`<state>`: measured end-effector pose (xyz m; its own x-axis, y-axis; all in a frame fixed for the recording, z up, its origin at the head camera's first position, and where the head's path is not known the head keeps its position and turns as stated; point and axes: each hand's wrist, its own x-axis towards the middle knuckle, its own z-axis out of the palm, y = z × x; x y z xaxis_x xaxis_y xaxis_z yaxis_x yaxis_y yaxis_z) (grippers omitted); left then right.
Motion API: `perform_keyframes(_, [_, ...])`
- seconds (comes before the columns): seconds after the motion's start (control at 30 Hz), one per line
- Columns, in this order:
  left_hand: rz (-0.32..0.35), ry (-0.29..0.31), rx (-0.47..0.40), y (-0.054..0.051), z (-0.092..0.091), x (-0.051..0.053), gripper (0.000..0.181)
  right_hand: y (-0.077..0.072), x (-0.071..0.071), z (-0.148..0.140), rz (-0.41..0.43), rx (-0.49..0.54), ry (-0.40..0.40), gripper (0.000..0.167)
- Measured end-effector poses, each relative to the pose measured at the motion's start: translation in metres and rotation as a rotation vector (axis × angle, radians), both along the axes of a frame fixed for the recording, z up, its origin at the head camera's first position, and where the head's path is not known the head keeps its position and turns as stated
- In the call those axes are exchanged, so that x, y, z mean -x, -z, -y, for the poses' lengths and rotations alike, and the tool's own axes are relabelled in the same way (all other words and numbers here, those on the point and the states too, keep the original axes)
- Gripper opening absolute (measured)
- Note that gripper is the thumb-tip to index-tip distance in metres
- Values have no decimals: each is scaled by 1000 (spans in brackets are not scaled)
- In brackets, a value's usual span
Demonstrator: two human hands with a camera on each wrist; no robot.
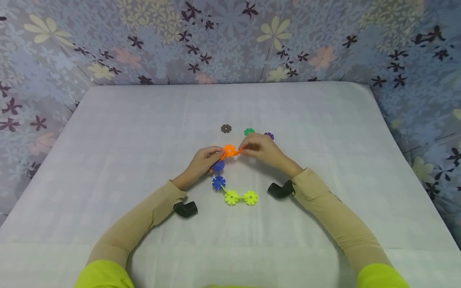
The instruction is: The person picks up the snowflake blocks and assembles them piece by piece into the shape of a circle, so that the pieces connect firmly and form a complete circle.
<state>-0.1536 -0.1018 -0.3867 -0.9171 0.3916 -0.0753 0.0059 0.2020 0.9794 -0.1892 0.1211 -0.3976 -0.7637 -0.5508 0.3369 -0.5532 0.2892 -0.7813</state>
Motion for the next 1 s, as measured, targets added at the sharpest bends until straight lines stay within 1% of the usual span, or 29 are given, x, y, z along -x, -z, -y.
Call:
perform_keyframes(0.07, [-15, 9, 0, 0, 0, 1, 25, 2, -1, 1, -21, 22, 6, 10])
perform_keyframes(0.1, [-19, 13, 0, 0, 0, 1, 24, -1, -3, 2, -20, 24, 18, 9])
perform_keyframes(0.3, [-10, 23, -25, 23, 2, 13, 25, -29, -21, 8, 34, 36, 77, 7])
perform_keyframes(0.33, [-11, 24, -24, 27, 3, 15, 26, -28, -21, 8, 35, 46, 75, 7])
perform_keyframes(0.37, [-12, 24, -23, 29, 3, 16, 26, -27, -21, 8, 42, 61, 69, 6])
perform_keyframes(0.43, [-19, 24, -16, 29, 2, 15, 26, -26, -22, 9, 32, 86, 59, 7])
perform_keyframes(0.57, [-33, 16, -4, 29, 2, 15, 24, -20, -22, 10, -15, 151, 53, 9])
perform_keyframes(0.73, [-54, -22, -4, 31, 2, 15, 23, -13, -24, 13, -72, 227, 26, 11])
perform_keyframes(0.87, [-52, -44, -28, 33, 3, 14, 24, -13, -24, 15, -105, 234, 8, 11])
perform_keyframes(0.97, [-52, -28, -35, 30, 3, 13, 23, -14, -25, 15, -100, 215, 1, 11])
perform_keyframes(1.0, [-61, -15, -39, 27, 3, 11, 23, -13, -26, 15, -94, 211, -3, 11])
